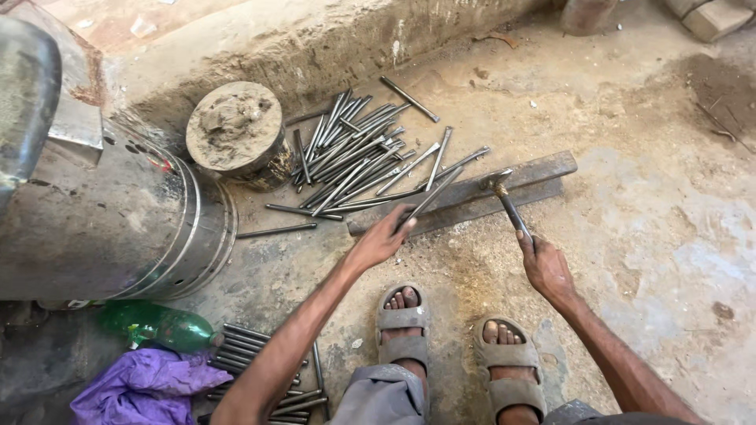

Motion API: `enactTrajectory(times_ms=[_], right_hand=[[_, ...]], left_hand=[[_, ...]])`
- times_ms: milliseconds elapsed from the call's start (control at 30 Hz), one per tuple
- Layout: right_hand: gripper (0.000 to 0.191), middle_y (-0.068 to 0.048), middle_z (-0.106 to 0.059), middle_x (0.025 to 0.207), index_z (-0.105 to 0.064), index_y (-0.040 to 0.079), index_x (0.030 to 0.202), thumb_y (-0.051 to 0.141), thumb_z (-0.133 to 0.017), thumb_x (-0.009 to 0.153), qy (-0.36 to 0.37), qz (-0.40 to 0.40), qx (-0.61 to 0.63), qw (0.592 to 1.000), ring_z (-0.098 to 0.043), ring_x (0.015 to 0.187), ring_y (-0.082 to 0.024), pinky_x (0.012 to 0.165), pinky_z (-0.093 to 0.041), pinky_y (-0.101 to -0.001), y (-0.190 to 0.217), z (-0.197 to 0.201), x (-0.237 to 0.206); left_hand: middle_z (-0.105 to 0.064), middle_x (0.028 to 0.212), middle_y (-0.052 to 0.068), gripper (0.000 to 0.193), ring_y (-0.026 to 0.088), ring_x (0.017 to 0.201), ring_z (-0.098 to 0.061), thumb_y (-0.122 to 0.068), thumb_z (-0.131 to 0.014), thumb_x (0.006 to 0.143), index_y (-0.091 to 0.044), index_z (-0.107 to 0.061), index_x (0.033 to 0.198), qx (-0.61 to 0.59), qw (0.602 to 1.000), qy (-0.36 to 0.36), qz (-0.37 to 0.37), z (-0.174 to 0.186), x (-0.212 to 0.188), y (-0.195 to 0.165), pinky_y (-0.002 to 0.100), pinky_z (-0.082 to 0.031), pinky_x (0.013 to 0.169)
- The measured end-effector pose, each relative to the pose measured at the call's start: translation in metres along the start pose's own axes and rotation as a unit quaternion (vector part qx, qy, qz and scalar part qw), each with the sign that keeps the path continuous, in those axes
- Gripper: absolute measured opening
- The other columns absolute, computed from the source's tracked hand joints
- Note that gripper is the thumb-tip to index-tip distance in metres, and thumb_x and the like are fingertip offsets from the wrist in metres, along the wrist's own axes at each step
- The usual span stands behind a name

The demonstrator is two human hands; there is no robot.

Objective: The person repeatedly picks up metal rods, places them on a metal bar, and strikes them with a hammer to shape the ends. The person works on multiple rods one at a time, placing finished pieces aside.

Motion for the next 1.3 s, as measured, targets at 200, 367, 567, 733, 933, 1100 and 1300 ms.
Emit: enactTrajectory(times_ms=[200, 367, 567, 733, 933, 1100, 1300], right_hand=[[0.070, -0.021, -0.064, 0.062, -0.069, 0.003, 0.100, 0.064, -0.036, 0.103, 0.013, 0.009, 0.025, 1.000, -0.065, 0.058, -0.037, 0.058, -0.049, -0.0568, -0.013, -0.004, 0.011], [0.069, -0.007, -0.052, 0.053, -0.069, 0.005, 0.095, 0.064, -0.034, 0.104, 0.037, 0.003, 0.038, 0.999, -0.048, 0.044, -0.021, 0.042, -0.040, -0.0467, -0.034, -0.014, 0.025], [0.066, -0.004, -0.051, 0.050, -0.067, 0.010, 0.094, 0.067, -0.034, 0.100, 0.054, 0.010, 0.056, 0.997, -0.046, 0.041, -0.018, 0.038, -0.038, -0.0435, -0.051, -0.034, 0.019], [0.067, -0.001, -0.047, 0.055, -0.065, 0.008, 0.096, 0.065, -0.031, 0.103, 0.069, 0.017, 0.055, 0.996, -0.040, 0.041, -0.014, 0.035, -0.037, -0.0396, -0.034, -0.050, 0.017], [0.056, 0.003, -0.048, 0.057, -0.062, 0.012, 0.095, 0.058, -0.032, 0.100, 0.059, 0.035, 0.114, 0.991, -0.040, 0.043, -0.011, 0.032, -0.036, -0.0335, 0.010, 0.012, 0.005], [0.058, 0.003, -0.046, 0.061, -0.054, 0.010, 0.086, 0.057, -0.031, 0.111, -0.135, 0.250, 0.279, 0.917, -0.043, 0.047, -0.007, 0.035, -0.033, -0.0285, 0.045, 0.095, -0.015], [0.050, -0.014, -0.066, 0.067, -0.052, 0.020, 0.149, 0.044, -0.025, 0.114, 0.019, 0.020, 0.112, 0.993, -0.049, 0.048, -0.025, 0.038, -0.039, -0.0394, 0.031, 0.013, -0.020]], left_hand=[[-0.058, 0.063, 0.002, 0.040, 0.010, 0.049, -0.045, -0.046, -0.051, 0.110, -0.010, -0.064, 0.119, 0.173, 0.977, 0.086, 0.092, -0.028, 0.033, 0.008, 0.038, -0.048, 0.048], [-0.062, 0.069, 0.011, 0.035, 0.027, 0.051, -0.063, -0.039, -0.040, 0.109, -0.010, -0.056, 0.118, 0.148, 0.947, 0.195, 0.208, -0.044, 0.021, 0.022, 0.049, -0.058, 0.054], [-0.072, 0.081, 0.020, 0.036, 0.040, 0.077, -0.073, -0.041, -0.039, 0.108, -0.009, -0.055, 0.116, 0.222, 0.940, 0.192, 0.174, -0.044, 0.023, 0.020, 0.055, -0.058, 0.072], [-0.073, 0.086, 0.024, 0.038, 0.046, 0.087, -0.072, -0.040, -0.041, 0.108, -0.007, -0.058, 0.112, 0.249, 0.944, 0.166, 0.138, -0.037, 0.026, 0.031, 0.059, -0.056, 0.075], [-0.072, 0.083, 0.025, 0.036, 0.047, 0.083, -0.070, -0.040, -0.045, 0.106, -0.007, -0.059, 0.110, 0.271, 0.955, 0.103, 0.069, -0.037, 0.026, 0.036, 0.061, -0.054, 0.071], [-0.071, 0.077, 0.023, 0.034, 0.044, 0.078, -0.071, -0.038, -0.046, 0.108, -0.006, -0.058, 0.107, 0.261, 0.959, 0.096, 0.053, -0.041, 0.018, 0.038, 0.056, -0.056, 0.067], [-0.068, 0.076, 0.019, 0.029, 0.035, 0.070, -0.072, -0.031, -0.051, 0.105, -0.002, -0.056, 0.107, 0.357, 0.927, 0.119, -0.015, -0.034, 0.023, 0.025, 0.050, -0.057, 0.054]])
Point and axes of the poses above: each hand's wrist, its own x-axis towards the middle knuckle, its own z-axis out of the back of the hand, y = z × x, the point moved 5 cm from there along x, towards the middle knuckle
